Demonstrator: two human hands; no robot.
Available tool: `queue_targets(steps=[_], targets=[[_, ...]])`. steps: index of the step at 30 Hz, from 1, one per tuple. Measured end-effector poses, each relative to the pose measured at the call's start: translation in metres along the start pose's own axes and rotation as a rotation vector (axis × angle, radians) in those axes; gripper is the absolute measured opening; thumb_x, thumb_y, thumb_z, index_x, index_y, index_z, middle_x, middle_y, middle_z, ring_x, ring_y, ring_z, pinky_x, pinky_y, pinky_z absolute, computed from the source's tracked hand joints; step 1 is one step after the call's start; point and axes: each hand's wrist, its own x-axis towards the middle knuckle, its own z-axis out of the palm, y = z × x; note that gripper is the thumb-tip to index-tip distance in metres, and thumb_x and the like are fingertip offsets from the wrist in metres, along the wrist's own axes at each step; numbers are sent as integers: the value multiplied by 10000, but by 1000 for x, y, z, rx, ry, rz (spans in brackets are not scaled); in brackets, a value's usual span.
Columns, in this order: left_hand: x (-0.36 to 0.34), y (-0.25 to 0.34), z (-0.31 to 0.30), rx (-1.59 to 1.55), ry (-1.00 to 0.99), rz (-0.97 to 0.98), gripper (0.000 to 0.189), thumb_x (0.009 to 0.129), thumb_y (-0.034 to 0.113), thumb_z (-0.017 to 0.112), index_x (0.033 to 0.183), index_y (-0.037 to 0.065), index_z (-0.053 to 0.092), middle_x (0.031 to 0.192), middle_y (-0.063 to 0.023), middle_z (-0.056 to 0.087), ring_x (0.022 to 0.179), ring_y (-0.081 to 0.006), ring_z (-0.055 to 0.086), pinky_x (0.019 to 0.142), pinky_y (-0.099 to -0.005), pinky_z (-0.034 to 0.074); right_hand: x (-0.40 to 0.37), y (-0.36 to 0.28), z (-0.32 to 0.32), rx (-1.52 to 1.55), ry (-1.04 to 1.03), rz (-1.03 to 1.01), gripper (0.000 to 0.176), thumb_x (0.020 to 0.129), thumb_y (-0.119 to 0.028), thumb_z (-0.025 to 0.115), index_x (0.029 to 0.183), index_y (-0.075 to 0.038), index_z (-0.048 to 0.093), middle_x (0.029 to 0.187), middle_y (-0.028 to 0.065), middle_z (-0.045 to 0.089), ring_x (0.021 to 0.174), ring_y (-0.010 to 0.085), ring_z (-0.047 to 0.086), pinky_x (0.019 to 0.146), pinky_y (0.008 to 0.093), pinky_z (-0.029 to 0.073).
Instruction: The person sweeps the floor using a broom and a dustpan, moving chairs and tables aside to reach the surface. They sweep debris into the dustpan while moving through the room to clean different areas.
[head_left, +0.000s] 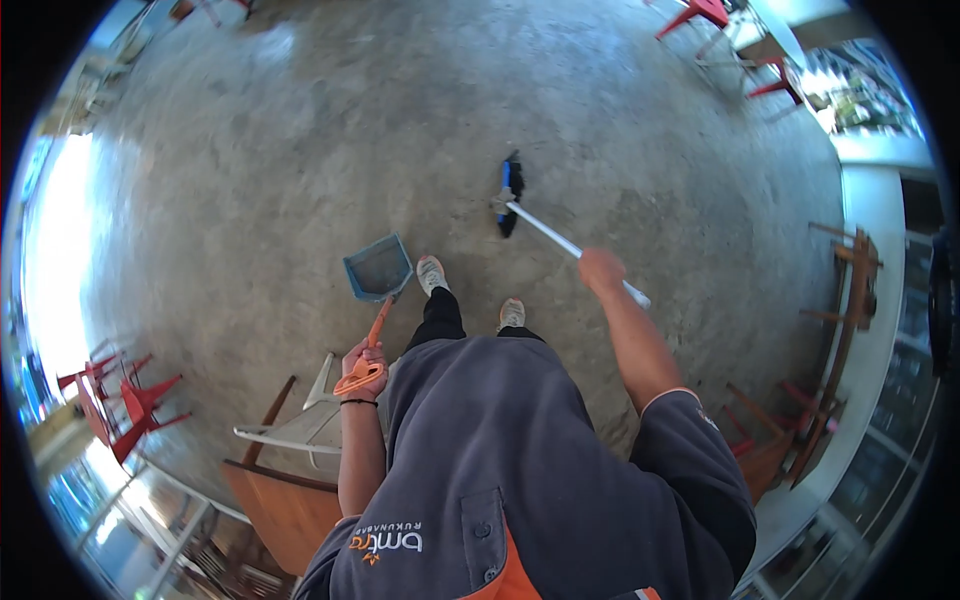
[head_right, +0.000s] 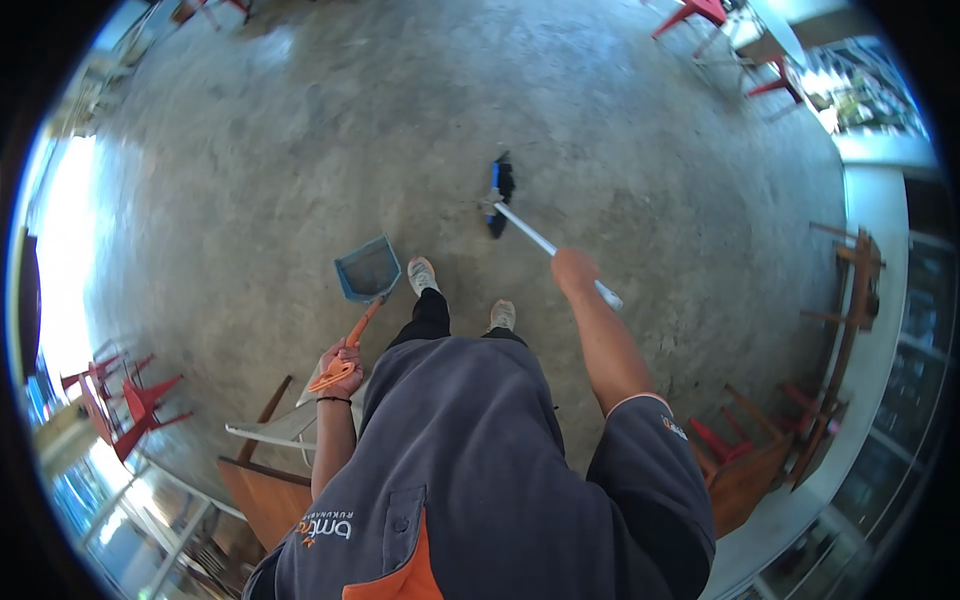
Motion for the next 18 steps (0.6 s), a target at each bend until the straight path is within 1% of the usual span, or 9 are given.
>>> queue_targets(steps=[4, 5, 7, 9, 11, 13, 14, 17, 18], targets=[[-14, 25, -9, -43, -15, 75, 220, 850, 146, 507, 875, -65, 451, 528, 21, 454, 428, -64, 438, 402, -171, 360, 30, -129, -25, -21, 21, -226, 218, 750, -119, 529, 918, -62, 656, 897, 158, 641, 831, 319, 624, 691, 423, 494], [-19, 28, -11, -53, 45, 125, 169, 832, 114, 509, 845, -47, 459, 529, 17, 458, 427, -67, 439, 411, -173, 381, 34, -161, -28, -18, 27, -291, 220, 746, -115, 529, 916, -52, 653, 893, 165, 639, 830, 324, 622, 691, 425, 492], [-36, 31, -8, -82, 72, 158, 136, 822, 96, 506, 830, -33, 463, 531, 16, 457, 430, -69, 443, 413, -176, 388, 66, -223, -3, 4, -30, -471, 236, 753, -128, 511, 917, -21, 643, 891, 198, 625, 837, 355, 609, 704, 433, 483], [-45, 31, -16, -84, 85, 204, 92, 803, 67, 507, 803, -13, 461, 533, 13, 455, 433, -72, 444, 407, -182, 388, 60, -298, 15, 184, -116, -480, 263, 784, -171, 491, 920, 2, 635, 916, 228, 607, 870, 377, 591, 740, 439, 468], [-45, 32, -27, -158, 50, 254, 84, 797, 54, 508, 783, -1, 445, 533, 12, 456, 431, -74, 440, 405, -186, 387, 42, -368, 24, 165, -147, -577, 310, 820, -241, 480, 928, 8, 629, 944, 239, 599, 898, 385, 578, 771, 443, 454], [-49, 28, -26, -210, 71, 304, 101, 785, 24, 505, 749, 25, 410, 533, 7, 459, 425, -75, 430, 401, -191, 382, 14, -407, 6, 170, -167, -615, 347, 833, -290, 478, 931, 7, 627, 953, 238, 598, 907, 381, 577, 779, 441, 451], [-50, 29, -26, -234, 80, 314, 99, 783, 19, 504, 760, 27, 408, 534, 7, 461, 428, -75, 436, 403, -192, 387, 3, -417, -9, 175, -166, -625, 367, 839, -315, 478, 932, 7, 626, 958, 238, 597, 911, 379, 576, 783, 441, 449], [-46, 27, -22, -270, 115, 306, 101, 782, 10, 504, 799, 30, 406, 531, 11, 462, 430, -78, 453, 406, -197, 404, 0, -410, -39, 95, -208, -604, 353, 833, -353, 487, 1003, -76, 625, 1013, 177, 607, 972, 327, 573, 810, 408, 454], [-44, 26, -12, -268, 140, 294, 104, 783, 10, 505, 818, 29, 409, 526, 16, 461, 425, -79, 457, 405, -199, 409, 3, -399, -47, 79, -202, -609, 367, 836, -366, 480, 1006, -75, 624, 1024, 176, 603, 978, 329, 570, 817, 411, 451]])
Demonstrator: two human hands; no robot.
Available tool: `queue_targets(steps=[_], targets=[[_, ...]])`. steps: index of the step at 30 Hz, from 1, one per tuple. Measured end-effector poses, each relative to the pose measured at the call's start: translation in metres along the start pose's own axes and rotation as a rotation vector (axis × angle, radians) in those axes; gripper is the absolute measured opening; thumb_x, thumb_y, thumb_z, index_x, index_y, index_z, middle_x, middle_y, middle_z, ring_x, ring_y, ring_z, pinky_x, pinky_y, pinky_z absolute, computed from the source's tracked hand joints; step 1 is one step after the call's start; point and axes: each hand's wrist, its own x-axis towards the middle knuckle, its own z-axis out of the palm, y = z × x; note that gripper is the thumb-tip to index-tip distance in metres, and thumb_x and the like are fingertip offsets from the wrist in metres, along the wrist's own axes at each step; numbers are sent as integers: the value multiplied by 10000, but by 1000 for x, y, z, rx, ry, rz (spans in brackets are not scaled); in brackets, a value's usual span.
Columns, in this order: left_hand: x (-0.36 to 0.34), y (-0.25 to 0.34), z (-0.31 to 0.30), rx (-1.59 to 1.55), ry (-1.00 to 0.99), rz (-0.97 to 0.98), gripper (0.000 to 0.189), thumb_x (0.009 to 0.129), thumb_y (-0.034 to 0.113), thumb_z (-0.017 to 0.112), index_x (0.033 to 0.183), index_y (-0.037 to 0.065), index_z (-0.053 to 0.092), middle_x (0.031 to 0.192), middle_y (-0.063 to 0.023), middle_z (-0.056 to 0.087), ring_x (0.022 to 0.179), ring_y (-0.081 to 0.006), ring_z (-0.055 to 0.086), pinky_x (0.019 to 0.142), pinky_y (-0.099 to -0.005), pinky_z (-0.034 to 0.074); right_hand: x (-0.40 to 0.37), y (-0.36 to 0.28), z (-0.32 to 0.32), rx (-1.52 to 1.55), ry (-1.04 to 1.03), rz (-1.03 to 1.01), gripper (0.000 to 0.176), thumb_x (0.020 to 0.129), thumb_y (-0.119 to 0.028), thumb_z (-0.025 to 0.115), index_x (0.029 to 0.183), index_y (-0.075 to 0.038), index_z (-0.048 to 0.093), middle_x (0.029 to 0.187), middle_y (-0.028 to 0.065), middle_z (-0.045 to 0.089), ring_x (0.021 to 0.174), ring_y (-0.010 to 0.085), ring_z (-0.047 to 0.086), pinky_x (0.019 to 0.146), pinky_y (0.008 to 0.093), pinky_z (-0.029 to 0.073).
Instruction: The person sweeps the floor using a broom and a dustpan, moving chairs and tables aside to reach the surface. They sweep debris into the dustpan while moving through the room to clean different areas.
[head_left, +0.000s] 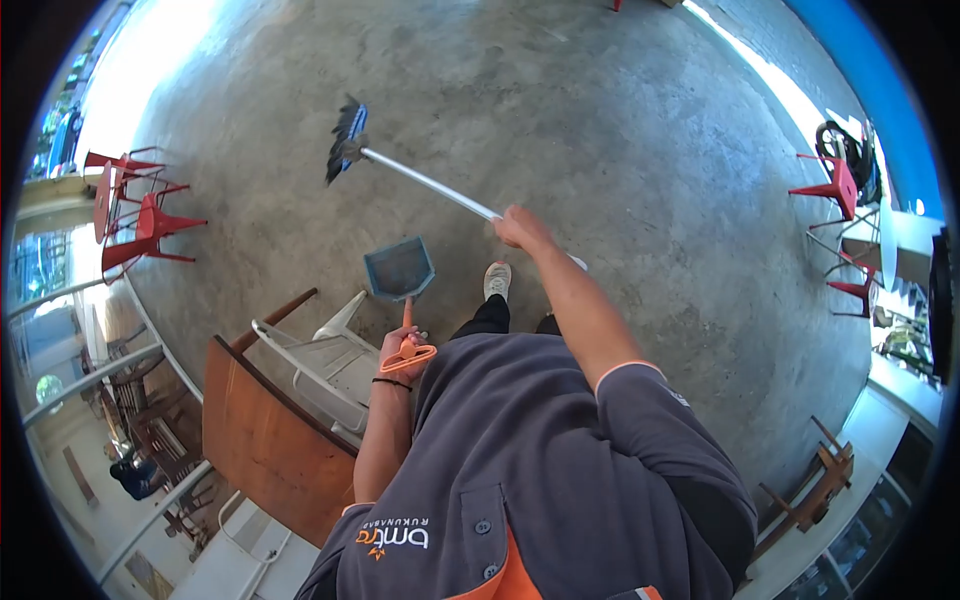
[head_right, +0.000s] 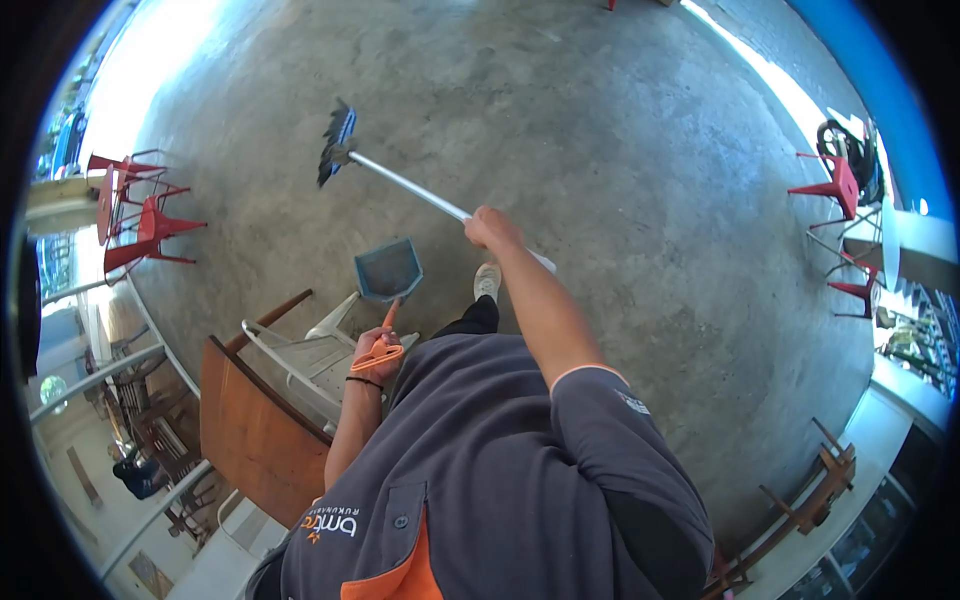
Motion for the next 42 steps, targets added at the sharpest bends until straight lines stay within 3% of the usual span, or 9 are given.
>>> queue_targets(steps=[2, 6, 10, 19, 25, 26, 32, 33, 42], targets=[[2, -6, 15, 74, 23, -2, 119, 785, 11, 508, 854, 32, 413, 514, 25, 458, 414, -81, 461, 399, -207, 418, -20, 33, -12, -24, 6, 3, 394, 842, -393, 468, 1012, -73, 622, 1045, 176, 596, 991, 331, 563, 833, 418, 443], [25, -23, 38, 301, 8, -57, 145, 791, 13, 511, 903, 46, 425, 486, 42, 447, 381, -85, 440, 365, -218, 402, -70, 152, -17, -27, 120, 63, 427, 820, -423, 503, 879, -22, 640, 859, 214, 618, 835, 375, 595, 720, 444, 459], [56, -51, 70, 527, -65, -193, 177, 785, 1, 522, 915, 59, 418, 498, 60, 427, 396, -76, 465, 407, -209, 445, -157, 271, -36, 54, 112, 304, 409, 830, -401, 493, 892, -24, 639, 852, 202, 622, 827, 365, 599, 709, 450, 462], [123, -156, 212, 680, -19, -411, 163, 797, 7, 503, 921, 71, 419, 492, 39, 410, 412, -75, 427, 393, -218, 354, -311, 498, -60, 190, 276, 930, 338, 812, -362, 535, 950, -72, 639, 933, 143, 629, 883, 333, 596, 747, 438, 474], [109, -190, 198, 701, -132, -561, 24, 847, 52, 427, 849, 67, 407, 491, 37, 406, 420, -74, 438, 398, -215, 336, -407, 592, 4, 67, 431, 1205, 203, 812, -228, 534, 919, -112, 662, 894, 91, 648, 814, 268, 637, 643, 401, 508], [93, -207, 273, 639, -26, -580, 27, 846, 51, 429, 838, 66, 408, 491, 39, 406, 416, -72, 434, 395, -212, 336, -384, 611, -97, 11, 307, 1230, 193, 812, -209, 530, 912, -115, 666, 898, 85, 650, 814, 259, 640, 639, 396, 510], [102, -197, 313, 649, 8, -529, 66, 839, 51, 446, 790, 74, 409, 491, 49, 404, 395, -56, 413, 369, -190, 326, -329, 639, -101, 55, 285, 1333, 201, 816, -173, 515, 932, -124, 672, 962, 84, 649, 892, 257, 631, 676, 374, 511], [101, -199, 290, 619, 21, -518, 69, 839, 51, 449, 788, 75, 409, 491, 49, 404, 391, -54, 409, 364, -187, 321, -320, 645, -94, 49, 271, 1324, 206, 818, -174, 514, 942, -127, 671, 973, 86, 647, 906, 259, 627, 683, 372, 511], [139, -117, 280, 443, 55, -431, 92, 820, 47, 485, 789, 82, 406, 490, 50, 403, 400, -69, 411, 381, -224, 342, -148, 495, -130, -54, 105, 929, 215, 807, -176, 521, 951, -107, 665, 966, 100, 644, 894, 284, 624, 709, 396, 511]])
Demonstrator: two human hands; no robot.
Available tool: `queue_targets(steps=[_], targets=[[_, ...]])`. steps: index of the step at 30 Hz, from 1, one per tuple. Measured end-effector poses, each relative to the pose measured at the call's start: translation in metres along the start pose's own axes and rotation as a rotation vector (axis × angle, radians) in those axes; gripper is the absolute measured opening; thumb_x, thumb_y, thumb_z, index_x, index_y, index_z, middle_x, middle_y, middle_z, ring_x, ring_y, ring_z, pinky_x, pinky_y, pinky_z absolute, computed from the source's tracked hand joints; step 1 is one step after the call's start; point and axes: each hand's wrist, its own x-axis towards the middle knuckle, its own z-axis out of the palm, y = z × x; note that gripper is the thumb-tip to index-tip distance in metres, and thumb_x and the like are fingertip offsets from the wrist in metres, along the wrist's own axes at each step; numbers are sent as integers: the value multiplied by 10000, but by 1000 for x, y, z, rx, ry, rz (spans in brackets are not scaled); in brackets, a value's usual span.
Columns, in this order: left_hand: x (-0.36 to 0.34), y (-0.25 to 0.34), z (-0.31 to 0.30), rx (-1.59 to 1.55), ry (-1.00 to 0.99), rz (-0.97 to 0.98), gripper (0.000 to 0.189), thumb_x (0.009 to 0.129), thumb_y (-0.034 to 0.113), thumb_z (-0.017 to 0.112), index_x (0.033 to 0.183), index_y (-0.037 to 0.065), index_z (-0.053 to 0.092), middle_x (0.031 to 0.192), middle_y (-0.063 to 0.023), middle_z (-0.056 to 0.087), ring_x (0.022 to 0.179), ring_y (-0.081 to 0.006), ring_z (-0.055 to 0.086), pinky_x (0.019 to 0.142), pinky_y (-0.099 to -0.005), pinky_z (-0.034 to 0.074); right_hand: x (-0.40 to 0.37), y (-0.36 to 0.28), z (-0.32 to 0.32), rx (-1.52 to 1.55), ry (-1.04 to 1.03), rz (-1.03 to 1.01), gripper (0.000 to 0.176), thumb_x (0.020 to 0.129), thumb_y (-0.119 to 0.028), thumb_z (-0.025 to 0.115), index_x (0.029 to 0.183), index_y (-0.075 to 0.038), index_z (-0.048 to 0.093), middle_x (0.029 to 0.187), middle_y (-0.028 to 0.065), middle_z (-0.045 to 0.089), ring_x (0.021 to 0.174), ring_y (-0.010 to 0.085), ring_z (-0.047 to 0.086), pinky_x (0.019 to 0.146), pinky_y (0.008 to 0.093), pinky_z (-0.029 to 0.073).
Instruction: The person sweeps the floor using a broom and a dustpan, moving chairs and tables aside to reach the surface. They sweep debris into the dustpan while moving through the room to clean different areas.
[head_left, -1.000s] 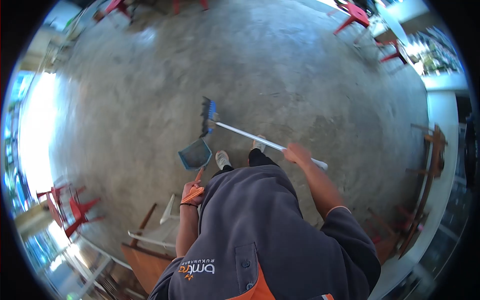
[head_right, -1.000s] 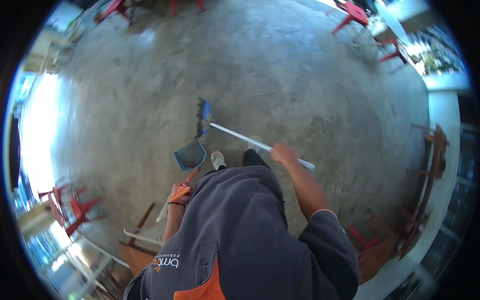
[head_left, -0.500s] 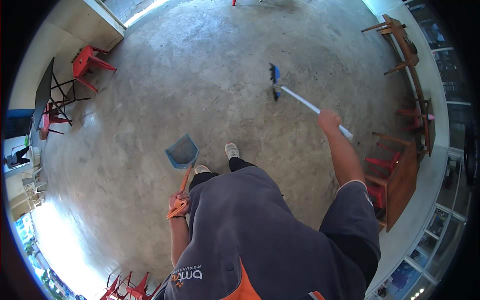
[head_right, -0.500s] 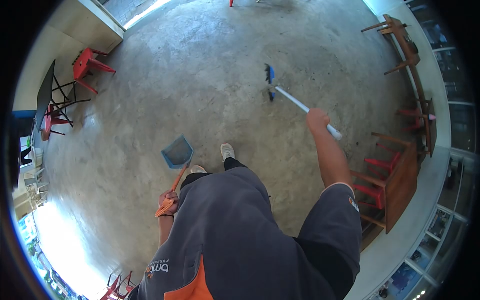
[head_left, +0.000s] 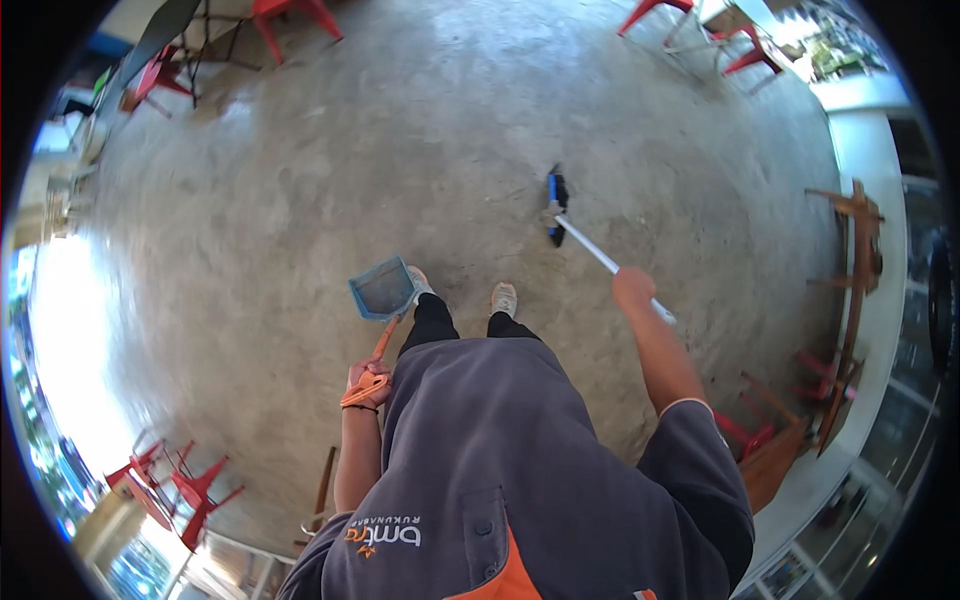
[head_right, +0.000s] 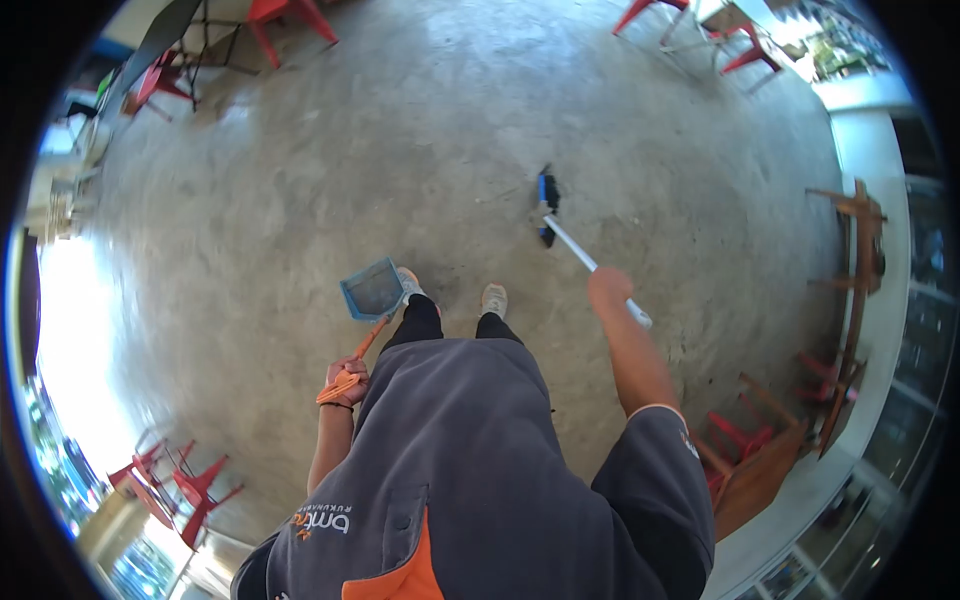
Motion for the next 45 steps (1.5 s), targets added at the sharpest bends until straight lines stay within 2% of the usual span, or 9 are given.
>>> queue_targets(steps=[6, 11, 16, 21, 28, 31, 34, 38, 45], targets=[[6, 47, -15, -32, -7, 165, 110, 804, 57, 513, 810, 80, 406, 487, 50, 396, 384, -95, 392, 375, -274, 360, -7, -157, -80, -33, 48, -320, 208, 771, -141, 510, 894, -79, 666, 892, 150, 643, 834, 316, 625, 687, 420, 500], [-11, 57, -13, -285, -40, 266, 123, 795, 10, 502, 820, 69, 397, 506, 36, 416, 398, -70, 409, 366, -212, 357, 19, -311, -109, -40, 3, -670, 219, 754, -131, 497, 893, -51, 647, 907, 182, 628, 836, 350, 610, 680, 450, 484], [-14, 37, -5, -439, -96, 346, 133, 797, 3, 499, 826, 64, 384, 510, 28, 419, 408, -67, 423, 366, -198, 361, -1, -487, -122, 54, -61, -865, 240, 751, -132, 499, 930, -55, 641, 933, 196, 621, 866, 349, 605, 720, 447, 479], [-27, 34, -2, -482, -119, 396, 124, 801, -8, 477, 846, 55, 381, 538, 29, 432, 431, -58, 436, 382, -182, 364, -57, -552, -147, 67, -104, -1010, 264, 792, -192, 490, 952, -41, 636, 938, 195, 621, 870, 349, 603, 736, 435, 474], [-11, 47, 24, -396, -76, 334, 178, 811, 1, 471, 954, 46, 375, 518, 37, 414, 426, -70, 438, 394, -201, 394, -52, -450, -174, 116, -132, -976, 374, 848, -356, 465, 976, -43, 625, 969, 195, 612, 900, 364, 588, 773, 438, 454], [14, 48, 53, -280, -144, 262, 212, 829, 37, 456, 1031, 38, 393, 528, 52, 414, 425, -65, 425, 405, -202, 382, -5, -365, -174, 160, -120, -877, 373, 844, -365, 470, 960, -49, 630, 956, 193, 613, 898, 367, 586, 769, 444, 452], [31, 53, 86, -239, -135, 156, 167, 835, 35, 446, 995, 32, 401, 526, 55, 409, 427, -69, 414, 411, -207, 362, 41, -274, -159, 164, -46, -798, 357, 831, -361, 484, 915, -52, 642, 908, 175, 621, 884, 364, 585, 753, 457, 451], [72, 50, 145, -45, 26, 137, 102, 855, 45, 428, 951, 27, 400, 534, 31, 404, 442, -78, 415, 423, -208, 350, 90, -133, -159, 199, -119, -478, 335, 820, -342, 500, 899, -50, 644, 895, 162, 623, 835, 360, 593, 704, 452, 465], [135, 55, 227, 93, -58, -162, 275, 882, 108, 406, 1085, -76, 391, 558, 13, 420, 459, -68, 423, 427, -190, 357, 133, 71, -144, 263, 5, 10, 284, 829, -307, 502, 895, -75, 652, 895, 132, 638, 828, 317, 616, 684, 424, 496]])
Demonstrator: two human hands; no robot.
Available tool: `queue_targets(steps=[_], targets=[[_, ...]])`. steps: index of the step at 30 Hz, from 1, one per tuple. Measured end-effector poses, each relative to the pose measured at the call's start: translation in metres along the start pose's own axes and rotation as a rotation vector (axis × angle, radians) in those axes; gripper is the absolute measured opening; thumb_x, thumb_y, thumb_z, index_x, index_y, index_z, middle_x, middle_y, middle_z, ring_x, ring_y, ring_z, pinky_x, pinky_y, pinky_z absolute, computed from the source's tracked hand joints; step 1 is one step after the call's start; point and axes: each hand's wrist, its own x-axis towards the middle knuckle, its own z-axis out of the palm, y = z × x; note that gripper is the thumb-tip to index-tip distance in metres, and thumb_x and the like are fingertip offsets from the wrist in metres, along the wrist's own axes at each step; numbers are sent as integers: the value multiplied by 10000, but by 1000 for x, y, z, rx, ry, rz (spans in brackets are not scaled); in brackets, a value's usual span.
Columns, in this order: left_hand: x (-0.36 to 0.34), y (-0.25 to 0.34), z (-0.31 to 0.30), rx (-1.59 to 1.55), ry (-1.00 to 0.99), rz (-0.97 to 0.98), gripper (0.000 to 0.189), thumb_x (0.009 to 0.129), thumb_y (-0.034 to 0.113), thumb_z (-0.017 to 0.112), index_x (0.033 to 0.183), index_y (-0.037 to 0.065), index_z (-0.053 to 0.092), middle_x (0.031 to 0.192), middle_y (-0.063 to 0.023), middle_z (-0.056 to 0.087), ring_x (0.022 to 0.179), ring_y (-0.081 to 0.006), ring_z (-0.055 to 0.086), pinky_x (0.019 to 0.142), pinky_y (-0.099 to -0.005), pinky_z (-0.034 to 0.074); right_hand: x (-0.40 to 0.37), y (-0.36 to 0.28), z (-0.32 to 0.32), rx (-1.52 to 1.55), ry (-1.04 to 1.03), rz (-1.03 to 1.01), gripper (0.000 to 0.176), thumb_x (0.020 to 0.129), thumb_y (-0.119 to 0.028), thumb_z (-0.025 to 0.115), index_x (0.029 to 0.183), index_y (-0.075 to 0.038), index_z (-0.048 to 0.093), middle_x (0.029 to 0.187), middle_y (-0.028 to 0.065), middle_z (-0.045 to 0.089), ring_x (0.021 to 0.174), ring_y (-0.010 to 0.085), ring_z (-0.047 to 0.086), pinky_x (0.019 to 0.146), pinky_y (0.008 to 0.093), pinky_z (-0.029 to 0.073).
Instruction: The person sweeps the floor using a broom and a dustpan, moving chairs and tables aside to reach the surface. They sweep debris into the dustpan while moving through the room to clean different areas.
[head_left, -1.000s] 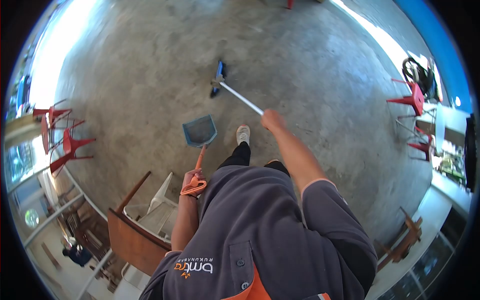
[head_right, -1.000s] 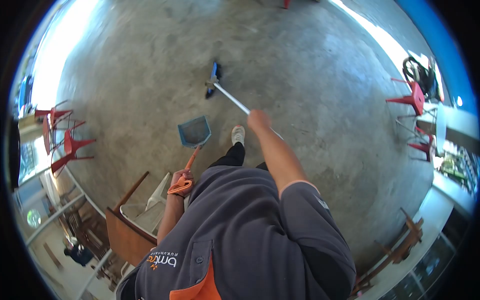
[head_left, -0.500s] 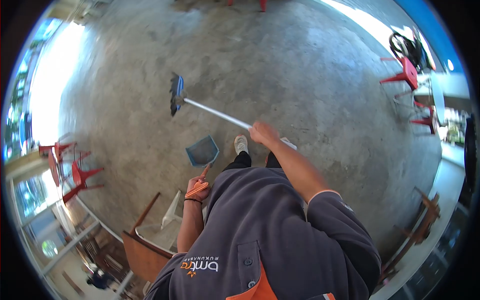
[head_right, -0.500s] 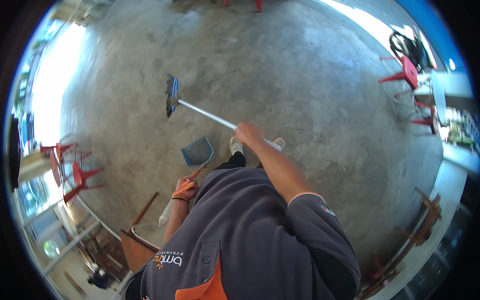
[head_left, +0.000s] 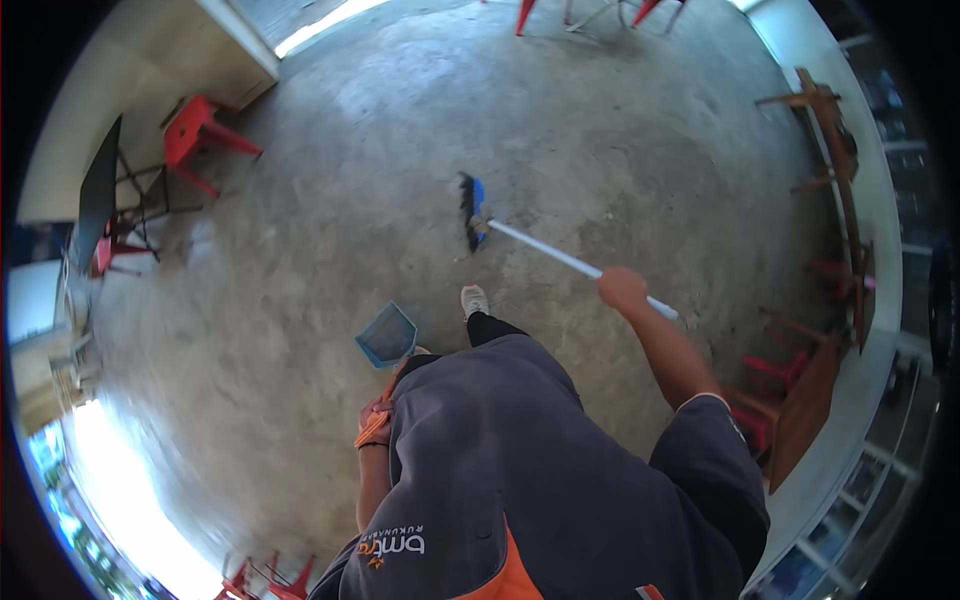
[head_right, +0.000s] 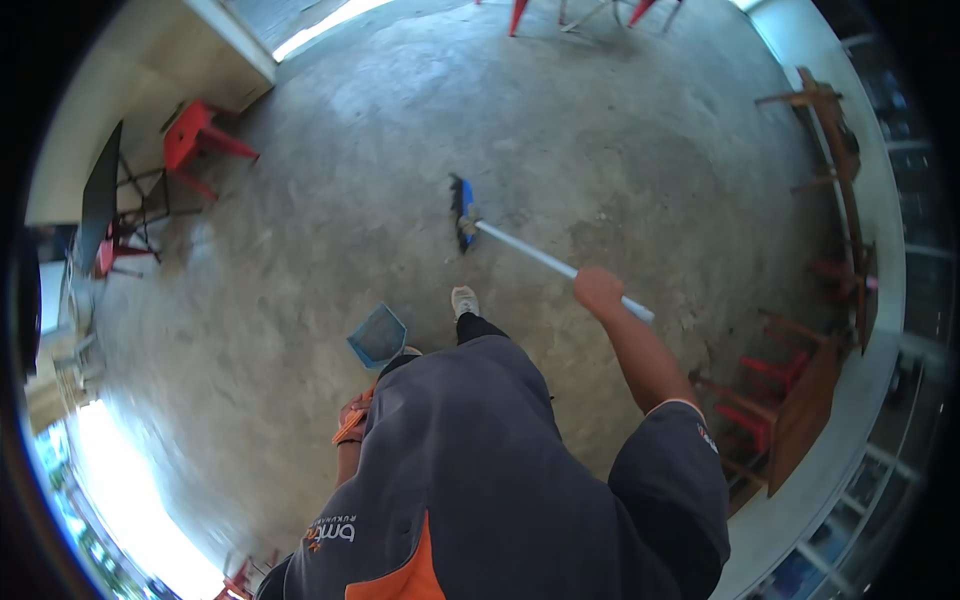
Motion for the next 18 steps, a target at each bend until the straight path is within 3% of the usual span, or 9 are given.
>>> queue_targets(steps=[1, 2, 8, 9, 12, 15, 16, 18], targets=[[6, -1, 16, 12, 13, -34, 275, 884, 115, 403, 1082, -75, 395, 557, 12, 419, 459, -68, 422, 425, -188, 358, 9, 24, -3, -30, 34, 46, 265, 826, -291, 507, 889, -81, 657, 894, 122, 642, 821, 303, 624, 675, 415, 503], [-21, 22, 68, -13, 56, -71, 263, 884, 119, 408, 1056, -80, 403, 553, 14, 417, 457, -68, 421, 422, -187, 356, 22, 11, -50, -56, 32, 99, 236, 820, -261, 514, 881, -87, 661, 881, 116, 646, 808, 295, 631, 659, 409, 508], [-4, 23, 66, 96, 89, -88, 240, 878, 139, 447, 878, -101, 454, 532, 21, 410, 438, -70, 401, 412, -190, 356, 73, 91, -9, -58, 187, 376, 184, 800, -166, 526, 895, -120, 676, 866, 90, 660, 807, 264, 647, 626, 378, 515], [-28, 25, 128, 39, 136, -140, 240, 878, 139, 450, 876, -100, 457, 531, 21, 409, 438, -71, 399, 414, -191, 357, 95, 76, -93, -112, 156, 405, 187, 798, -159, 528, 905, -125, 678, 874, 85, 661, 816, 260, 647, 627, 373, 515], [-20, 38, 78, 62, 117, -158, 240, 876, 141, 457, 870, -99, 461, 529, 21, 407, 437, -72, 395, 420, -195, 362, 111, 74, -63, -68, 136, 488, 199, 802, -164, 529, 933, -137, 677, 926, 76, 658, 868, 248, 639, 640, 365, 513], [-31, 46, 53, 53, 84, -108, 244, 875, 143, 460, 871, -101, 461, 527, 22, 405, 439, -74, 395, 429, -195, 365, 133, 41, -48, -141, 115, 438, 207, 810, -172, 523, 948, -143, 675, 967, 72, 651, 914, 250, 626, 659, 367, 509], [-50, 46, 88, -27, 75, -131, 245, 876, 143, 460, 873, -102, 461, 526, 23, 404, 441, -74, 395, 431, -195, 364, 142, 11, -103, -173, 89, 405, 210, 813, -173, 518, 952, -142, 673, 973, 74, 649, 918, 251, 624, 666, 370, 509], [-58, 54, 69, -89, 27, -106, 249, 884, 150, 446, 885, -99, 454, 533, 23, 406, 447, -71, 399, 433, -192, 359, 136, -39, -92, -152, 76, 337, 217, 819, -173, 509, 959, -140, 671, 984, 78, 646, 927, 253, 621, 680, 375, 510]])
